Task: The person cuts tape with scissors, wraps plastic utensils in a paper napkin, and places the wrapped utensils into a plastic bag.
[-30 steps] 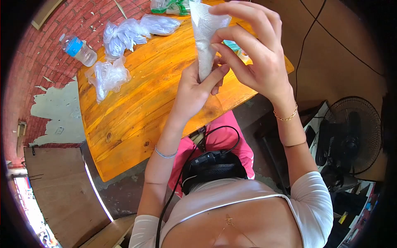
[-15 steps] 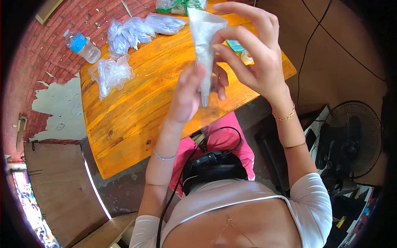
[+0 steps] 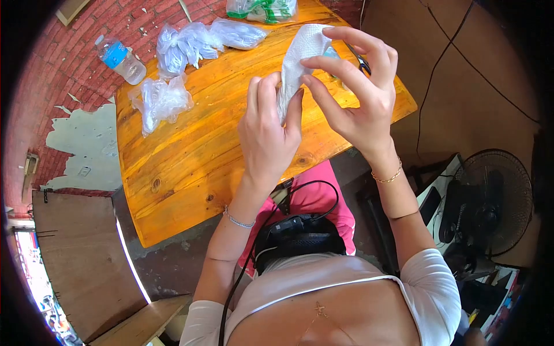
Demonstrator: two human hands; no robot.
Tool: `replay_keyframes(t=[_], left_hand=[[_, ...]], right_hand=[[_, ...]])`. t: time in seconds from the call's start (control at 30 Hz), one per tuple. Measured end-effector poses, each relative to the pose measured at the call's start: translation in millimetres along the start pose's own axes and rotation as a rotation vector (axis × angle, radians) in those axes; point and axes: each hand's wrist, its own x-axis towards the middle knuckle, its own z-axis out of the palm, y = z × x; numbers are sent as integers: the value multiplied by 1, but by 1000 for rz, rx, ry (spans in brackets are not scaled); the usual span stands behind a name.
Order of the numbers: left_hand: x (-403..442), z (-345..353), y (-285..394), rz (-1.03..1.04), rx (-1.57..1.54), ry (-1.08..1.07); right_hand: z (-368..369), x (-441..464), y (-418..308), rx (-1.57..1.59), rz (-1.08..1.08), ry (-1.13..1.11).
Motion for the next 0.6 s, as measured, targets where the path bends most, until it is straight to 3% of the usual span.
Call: replay_keyframes(t=[0.6], left_hand=[[-3, -1, 5, -55, 53, 46]], right_hand=[[2, 6, -1, -4, 86, -66]])
